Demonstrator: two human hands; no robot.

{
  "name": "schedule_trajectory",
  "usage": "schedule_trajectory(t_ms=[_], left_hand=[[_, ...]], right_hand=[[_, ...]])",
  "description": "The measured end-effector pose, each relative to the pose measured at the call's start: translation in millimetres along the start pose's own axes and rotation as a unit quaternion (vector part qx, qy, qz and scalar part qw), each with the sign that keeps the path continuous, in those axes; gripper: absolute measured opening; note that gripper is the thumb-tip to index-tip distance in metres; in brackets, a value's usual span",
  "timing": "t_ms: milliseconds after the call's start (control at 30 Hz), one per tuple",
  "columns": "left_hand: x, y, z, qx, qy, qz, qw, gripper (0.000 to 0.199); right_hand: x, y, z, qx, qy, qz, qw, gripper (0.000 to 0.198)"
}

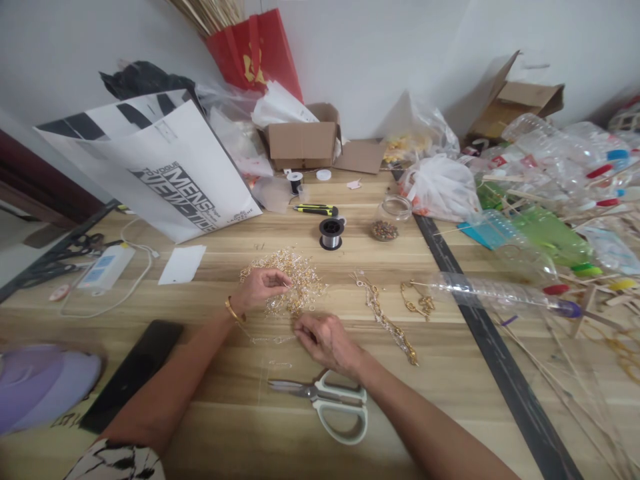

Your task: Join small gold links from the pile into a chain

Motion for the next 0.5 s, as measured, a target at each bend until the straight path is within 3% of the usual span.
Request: schedule_trajectory(t_ms=[500], left_hand=[[-3.9,-1.4,-0.2,0.017,0.005,0.027,0.999,0.020]], right_hand=[[-0.7,-0.8,1.0,0.005,-0.005,0.004,1.000,0.009]])
Point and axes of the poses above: each hand's wrist, its own z-axis towards the middle knuckle, its own y-axis out of the palm, x = y × z, the point moved 8 cm from there along z, towards the middle knuckle, and after that the axes turned 8 degrees about z, right-handed, at the moved point
